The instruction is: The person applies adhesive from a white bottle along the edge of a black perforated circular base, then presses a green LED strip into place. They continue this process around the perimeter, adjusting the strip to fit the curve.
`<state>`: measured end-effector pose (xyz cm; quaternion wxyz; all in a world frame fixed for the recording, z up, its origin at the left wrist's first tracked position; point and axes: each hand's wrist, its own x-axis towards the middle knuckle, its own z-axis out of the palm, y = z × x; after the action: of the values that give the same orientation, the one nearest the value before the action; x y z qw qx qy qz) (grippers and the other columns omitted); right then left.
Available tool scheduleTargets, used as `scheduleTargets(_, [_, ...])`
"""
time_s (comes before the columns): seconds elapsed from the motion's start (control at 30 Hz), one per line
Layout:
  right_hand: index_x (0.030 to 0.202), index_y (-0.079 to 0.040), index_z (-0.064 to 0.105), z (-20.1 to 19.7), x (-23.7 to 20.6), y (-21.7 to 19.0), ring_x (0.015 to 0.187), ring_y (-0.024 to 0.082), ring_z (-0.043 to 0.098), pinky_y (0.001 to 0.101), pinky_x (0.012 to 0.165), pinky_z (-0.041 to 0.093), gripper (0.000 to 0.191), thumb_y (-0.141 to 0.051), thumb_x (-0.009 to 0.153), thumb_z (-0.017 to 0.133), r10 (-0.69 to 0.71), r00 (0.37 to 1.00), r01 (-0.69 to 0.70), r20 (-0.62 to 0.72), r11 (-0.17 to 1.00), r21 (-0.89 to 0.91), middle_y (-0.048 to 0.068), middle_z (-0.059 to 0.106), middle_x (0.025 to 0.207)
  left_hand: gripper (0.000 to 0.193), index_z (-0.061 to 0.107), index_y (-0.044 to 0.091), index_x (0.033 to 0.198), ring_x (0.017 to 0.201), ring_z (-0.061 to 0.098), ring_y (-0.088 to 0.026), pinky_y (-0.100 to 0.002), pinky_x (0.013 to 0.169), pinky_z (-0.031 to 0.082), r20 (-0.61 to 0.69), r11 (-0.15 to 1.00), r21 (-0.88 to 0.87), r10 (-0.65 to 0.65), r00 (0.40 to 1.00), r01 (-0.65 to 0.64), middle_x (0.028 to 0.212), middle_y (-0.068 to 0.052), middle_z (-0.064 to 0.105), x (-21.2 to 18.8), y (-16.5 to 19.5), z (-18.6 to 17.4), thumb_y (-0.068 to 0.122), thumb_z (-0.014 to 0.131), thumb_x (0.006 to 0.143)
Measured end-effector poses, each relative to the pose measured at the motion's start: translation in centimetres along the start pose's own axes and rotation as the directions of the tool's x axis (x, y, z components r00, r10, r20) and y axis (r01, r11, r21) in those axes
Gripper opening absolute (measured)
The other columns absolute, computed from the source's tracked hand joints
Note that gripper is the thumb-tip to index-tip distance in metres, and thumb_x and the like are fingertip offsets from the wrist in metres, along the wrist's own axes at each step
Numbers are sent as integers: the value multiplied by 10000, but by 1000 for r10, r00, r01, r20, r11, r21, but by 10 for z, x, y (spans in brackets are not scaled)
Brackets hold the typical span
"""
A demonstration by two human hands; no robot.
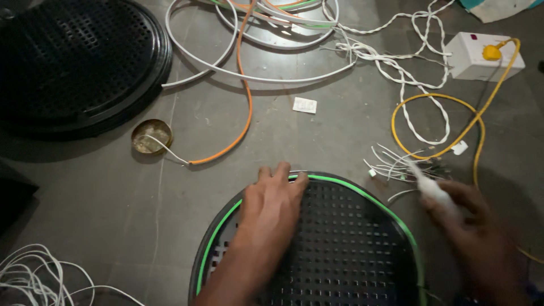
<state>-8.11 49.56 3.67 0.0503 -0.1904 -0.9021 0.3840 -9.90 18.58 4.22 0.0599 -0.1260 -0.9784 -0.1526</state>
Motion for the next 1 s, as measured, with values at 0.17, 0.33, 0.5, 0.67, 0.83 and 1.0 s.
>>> scheduleTargets(0.17, [1232,-16,692,-31,11,40,944,216,644,362,816,506,477,-282,857,817,-92,987,77,-131,991,-110,139,719,1079,406,703,151,1163,941,638,-324,-444,664,576,-41,998,56,41,998,-39,1055,-104,637,-1,1,0,69,617,775])
scheduleTargets(0.33, [1181,11,658,-35,15,50,873,269,698,402,744,539,469,-289,858,817,63,988,-75,-142,994,-79,196,735,1030,450,697,135,1210,966,631,-339,-447,694,580,-8,999,13,38,999,-38,1116,-121,634,0,-1,1,47,609,777])
scheduleTargets(0.5, [1095,-19,626,-30,6,38,936,217,717,380,705,546,451,-298,801,824,99,987,-107,-129,993,-53,140,739,1018,477,701,144,1240,990,621,-360,-470,739,577,23,999,-41,18,1000,-17,1152,-133,632,3,-1,0,41,635,780])
scheduleTargets(0.67, [1070,-10,682,-27,7,32,884,229,741,358,737,545,416,-304,809,818,83,995,-84,-62,996,-25,125,776,964,619,677,149,1298,1017,607,-367,-471,752,576,92,999,-45,9,996,-5,1188,-134,618,1,1,-5,32,679,690])
scheduleTargets(0.83, [1036,-19,780,-33,17,54,841,273,755,399,754,566,428,-392,826,776,178,983,-156,53,945,-289,156,793,930,554,671,196,1285,1044,615,-347,-455,756,592,122,1000,23,-14,992,11,1178,-112,616,6,2,-4,54,719,752])
scheduleTargets(1.0, [906,-21,764,-35,19,78,795,300,710,422,757,597,659,-663,973,634,300,937,-65,177,648,-759,176,734,858,593,648,223,1296,1112,587,-346,-468,769,578,203,998,17,-67,977,65,1197,-106,584,9,4,-7,316,806,732])
